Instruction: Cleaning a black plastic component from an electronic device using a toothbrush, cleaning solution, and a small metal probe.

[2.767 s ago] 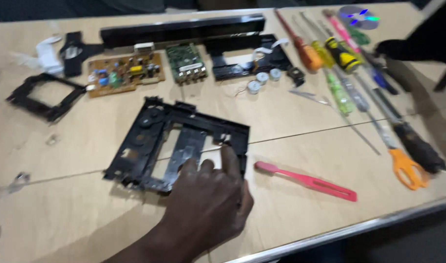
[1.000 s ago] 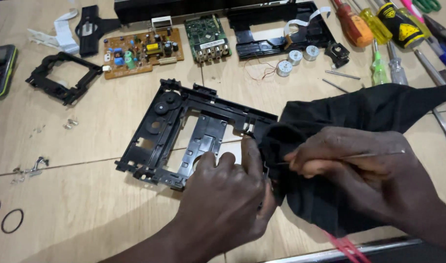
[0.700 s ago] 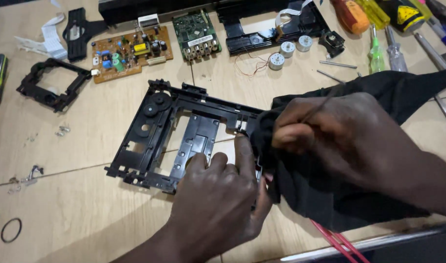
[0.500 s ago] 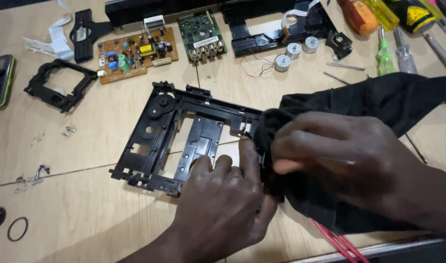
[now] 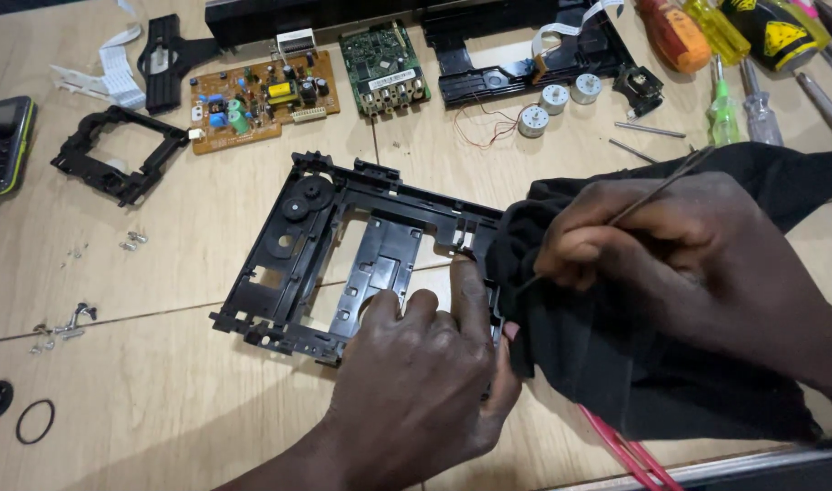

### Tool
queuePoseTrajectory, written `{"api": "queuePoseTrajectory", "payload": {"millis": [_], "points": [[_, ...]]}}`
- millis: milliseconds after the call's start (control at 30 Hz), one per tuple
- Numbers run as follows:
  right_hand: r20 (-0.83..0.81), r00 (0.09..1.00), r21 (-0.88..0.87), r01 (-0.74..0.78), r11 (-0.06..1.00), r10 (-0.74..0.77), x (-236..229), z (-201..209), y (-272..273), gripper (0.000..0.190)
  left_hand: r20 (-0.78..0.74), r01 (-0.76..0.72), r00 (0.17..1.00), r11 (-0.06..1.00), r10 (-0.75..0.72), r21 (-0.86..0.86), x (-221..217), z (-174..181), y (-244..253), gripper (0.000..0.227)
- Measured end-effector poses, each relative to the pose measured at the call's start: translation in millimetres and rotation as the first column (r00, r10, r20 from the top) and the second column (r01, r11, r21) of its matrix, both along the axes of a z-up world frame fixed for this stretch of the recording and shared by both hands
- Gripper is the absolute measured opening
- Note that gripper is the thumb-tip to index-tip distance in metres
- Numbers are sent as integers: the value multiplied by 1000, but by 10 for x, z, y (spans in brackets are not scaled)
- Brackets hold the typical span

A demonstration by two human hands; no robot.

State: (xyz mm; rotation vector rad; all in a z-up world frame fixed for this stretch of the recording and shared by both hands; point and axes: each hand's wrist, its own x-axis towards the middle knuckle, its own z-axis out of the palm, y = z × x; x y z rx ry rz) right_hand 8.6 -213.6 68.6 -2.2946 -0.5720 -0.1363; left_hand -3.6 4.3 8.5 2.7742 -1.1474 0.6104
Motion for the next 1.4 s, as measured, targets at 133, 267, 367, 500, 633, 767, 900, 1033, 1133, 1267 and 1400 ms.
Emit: {"api": "queuePoseTrajectory", "payload": {"millis": [133,267,367,500,633,767,900,1033,1133,1267,1400], "points": [[50,999,26,11,1000,-12,-7,35,15,33,-8,0,1000,1000,0,3,7,34,2,68],[109,991,-14,-73,997,74,4,22,31,32,-22,9,1000,1000,-8,22,4,13,16,71],[125,987,-53,-94,994,100,2,2,30,36,-33,11,999,999,-9,42,5,5,4,73],[76,997,-12,28,1000,-27,-5,24,-5,31,24,-10,1000,999,9,42,9,5,-3,70],[43,998,7,-49,999,49,25,23,10,32,6,5,1000,999,-5,44,18,-15,-4,72],[97,990,-30,-95,995,98,42,-12,26,37,-3,-4,1000,999,4,46,1,-27,-2,73],[141,978,-3,-155,988,154,-12,-5,10,30,34,-22,999,998,21,52,14,-40,-17,76],[154,965,64,-224,973,212,-19,49,65,24,20,-10,1000,999,10,40,22,-31,-15,74],[159,973,9,-171,985,168,-37,42,63,32,26,-10,1000,1000,9,27,8,-31,-18,70],[143,981,18,-136,991,132,-31,32,31,28,53,-3,999,999,1,37,18,-37,-8,72],[108,994,57,-17,998,10,-39,51,57,33,43,4,999,1000,-3,-10,15,-33,-5,71]]}}
